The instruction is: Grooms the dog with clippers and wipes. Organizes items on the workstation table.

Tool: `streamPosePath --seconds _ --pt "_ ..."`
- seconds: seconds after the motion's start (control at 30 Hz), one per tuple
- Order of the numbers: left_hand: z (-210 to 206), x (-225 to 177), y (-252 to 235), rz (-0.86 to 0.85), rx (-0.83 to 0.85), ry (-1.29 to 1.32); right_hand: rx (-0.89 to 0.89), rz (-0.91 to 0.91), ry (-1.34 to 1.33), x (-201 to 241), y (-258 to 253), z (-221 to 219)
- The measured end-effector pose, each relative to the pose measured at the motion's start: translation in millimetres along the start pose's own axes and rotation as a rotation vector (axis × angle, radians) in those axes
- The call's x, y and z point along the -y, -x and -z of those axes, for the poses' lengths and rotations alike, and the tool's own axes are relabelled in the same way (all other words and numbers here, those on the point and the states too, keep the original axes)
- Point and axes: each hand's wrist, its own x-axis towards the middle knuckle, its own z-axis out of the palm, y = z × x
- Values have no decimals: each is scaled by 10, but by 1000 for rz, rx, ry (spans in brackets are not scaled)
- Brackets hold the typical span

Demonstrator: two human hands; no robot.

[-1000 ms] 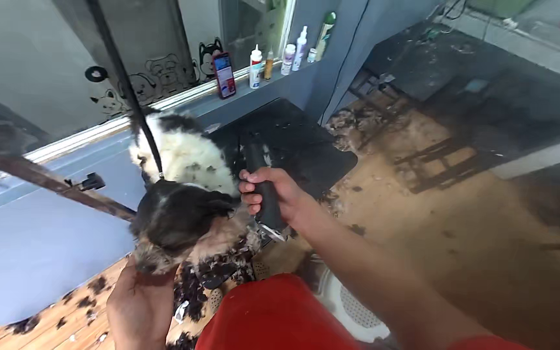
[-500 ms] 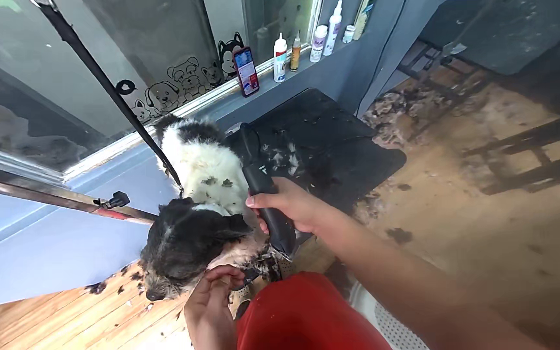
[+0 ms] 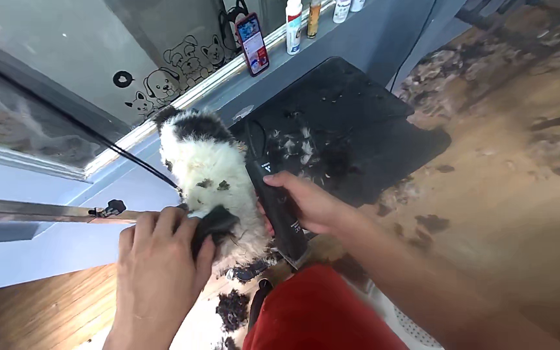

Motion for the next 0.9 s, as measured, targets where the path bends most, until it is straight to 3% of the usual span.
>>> streamPosePath --seconds 0.2,0.33,0.47,0.6,0.77,0.83,0.9 --pt "65 69 -97 153 -88 210 -22 66 -59 -36 143 219" --pt "148 66 -30 50 -128 299 9 115 -92 -92 227 361" --pt "328 18 268 -32 52 389 69 225 -247 -199 240 495" --pt "245 -146 530 159 9 704 64 357 -467 -308 163 524" --pt "59 -185 745 458 -107 1093 -103 309 106 -203 75 255" --pt "43 -231 739 526 -140 1165 -5 451 -36 -230 -4 145" --pt "32 -382 639 669 -259 1066 97 566 -160 -176 -69 32"
